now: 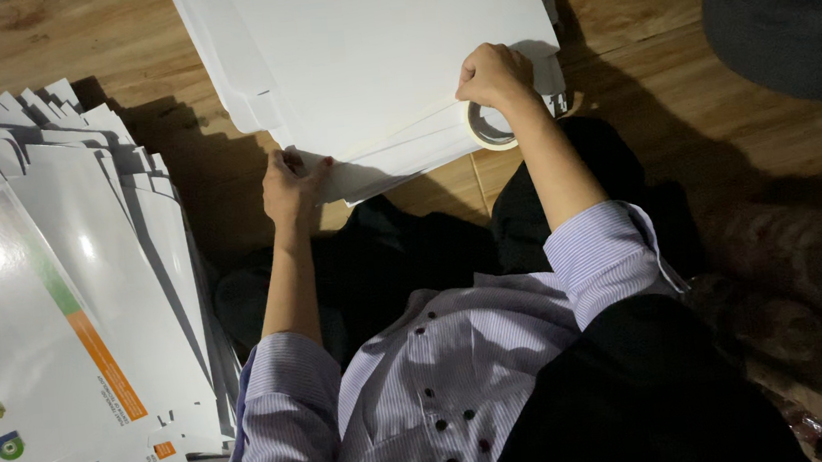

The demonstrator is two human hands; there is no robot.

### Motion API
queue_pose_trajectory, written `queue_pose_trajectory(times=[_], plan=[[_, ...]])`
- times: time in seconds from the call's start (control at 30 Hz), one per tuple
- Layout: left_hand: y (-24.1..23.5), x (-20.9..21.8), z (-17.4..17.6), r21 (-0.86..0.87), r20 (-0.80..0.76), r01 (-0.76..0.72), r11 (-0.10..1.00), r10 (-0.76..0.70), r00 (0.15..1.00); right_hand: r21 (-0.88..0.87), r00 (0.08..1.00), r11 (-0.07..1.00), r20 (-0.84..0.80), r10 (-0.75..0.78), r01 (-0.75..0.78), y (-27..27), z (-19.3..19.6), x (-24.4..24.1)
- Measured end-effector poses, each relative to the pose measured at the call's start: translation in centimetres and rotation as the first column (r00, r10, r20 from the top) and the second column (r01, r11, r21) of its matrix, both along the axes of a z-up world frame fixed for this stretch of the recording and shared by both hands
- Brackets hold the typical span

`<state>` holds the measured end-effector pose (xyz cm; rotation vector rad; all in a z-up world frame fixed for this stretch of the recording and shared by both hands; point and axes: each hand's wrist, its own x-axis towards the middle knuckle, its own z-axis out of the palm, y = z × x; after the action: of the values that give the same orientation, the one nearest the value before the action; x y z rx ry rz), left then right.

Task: The person sits on the floor and uses a roll of clear tape to secure the edges of a stack of white paper sheets. They repeatedly pull tape from the roll, apply it to the paper, and smooth it down with their hands.

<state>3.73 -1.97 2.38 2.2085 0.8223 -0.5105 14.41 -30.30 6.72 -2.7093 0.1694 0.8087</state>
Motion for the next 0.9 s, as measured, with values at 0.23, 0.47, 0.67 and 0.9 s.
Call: queue_pose_trajectory(times=[0.23,0.47,0.67,0.9], plan=[[-0.2,0.1,0.1,0.023,-0.001,0.000,1.000,0.000,1.000,-0.043,1.000,0.999,-0.020,0.007,-0.008,0.7,0.7,-0.1],[-2.4,-1.1,-0.5,0.420,0.244,-0.064,0.905,-0.044,0.969,-0.030,0.996,0.999,0.084,0.041,-0.039,0.6,-4.1,-1.0],[-7.5,-1.8,3.4,0.548,0.002,0.681,0.486,-0.815,0.579,0.011,0.995,0.996,0.061,0.084,-0.085,7.6,-1.8,-2.5],[-1.3,-3.1,-0.6,0.585,-0.120,0.633,0.507,-0.718,0.685,0.053,0.993,0.996,0.097,0.070,-0.075,6.1,-1.1,-2.9]])
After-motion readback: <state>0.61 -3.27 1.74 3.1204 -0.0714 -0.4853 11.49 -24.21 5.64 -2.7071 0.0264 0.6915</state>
